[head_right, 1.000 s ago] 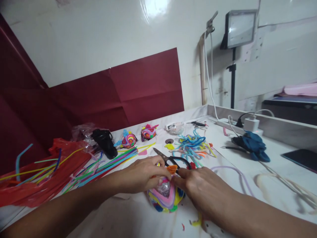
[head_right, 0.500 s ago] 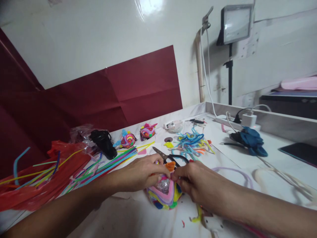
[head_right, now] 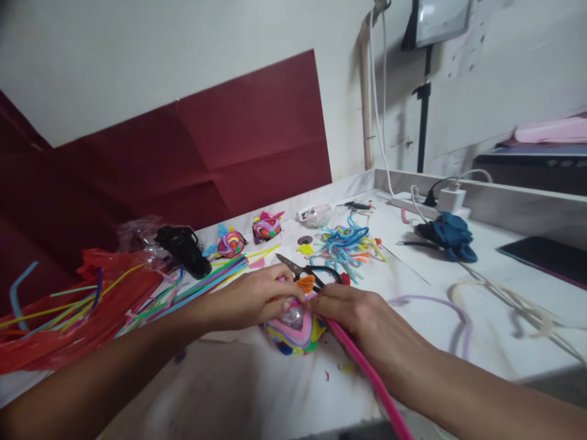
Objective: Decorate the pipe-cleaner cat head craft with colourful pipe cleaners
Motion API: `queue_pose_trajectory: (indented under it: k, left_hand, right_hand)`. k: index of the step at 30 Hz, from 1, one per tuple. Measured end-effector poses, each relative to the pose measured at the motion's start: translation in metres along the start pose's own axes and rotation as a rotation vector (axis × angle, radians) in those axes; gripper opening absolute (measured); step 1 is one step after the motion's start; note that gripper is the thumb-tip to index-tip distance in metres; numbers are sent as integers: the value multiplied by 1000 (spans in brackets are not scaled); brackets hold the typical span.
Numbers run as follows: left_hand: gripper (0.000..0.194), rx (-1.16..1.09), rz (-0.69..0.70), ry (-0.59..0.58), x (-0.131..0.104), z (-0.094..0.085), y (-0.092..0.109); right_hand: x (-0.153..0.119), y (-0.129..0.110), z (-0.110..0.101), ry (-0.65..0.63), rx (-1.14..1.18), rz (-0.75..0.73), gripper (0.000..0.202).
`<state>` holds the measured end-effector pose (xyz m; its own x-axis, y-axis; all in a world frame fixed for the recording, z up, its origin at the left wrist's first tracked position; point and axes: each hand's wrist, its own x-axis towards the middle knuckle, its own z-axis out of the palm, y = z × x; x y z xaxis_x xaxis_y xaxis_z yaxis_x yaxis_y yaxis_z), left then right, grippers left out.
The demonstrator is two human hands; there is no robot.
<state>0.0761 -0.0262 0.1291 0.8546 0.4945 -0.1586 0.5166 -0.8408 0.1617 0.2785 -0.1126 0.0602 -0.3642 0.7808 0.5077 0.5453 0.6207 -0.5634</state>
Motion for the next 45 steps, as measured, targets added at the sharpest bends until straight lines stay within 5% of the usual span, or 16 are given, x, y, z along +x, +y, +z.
queue_pose_trajectory:
  k: [8, 21, 29, 35, 45]
  left_hand:
    - [35, 30, -33, -15, 2, -2, 4]
    - [32, 12, -52, -27, 5, -2, 6]
    - [33, 14, -53, -29, 7, -2, 7]
    - [31, 28, -26, 6, 7, 2, 3]
    - [31, 39, -12, 32, 8, 4, 0]
  right_hand:
    - [-21, 6, 22, 286, -270, -160, 34]
    - [-26, -15, 28, 376, -555, -309, 25]
    - [-29, -17, 41, 421, -726, -266, 29]
    - [-27, -14, 43, 488, -681, -206, 44]
    - [-26, -11, 46, 489, -627, -207, 39]
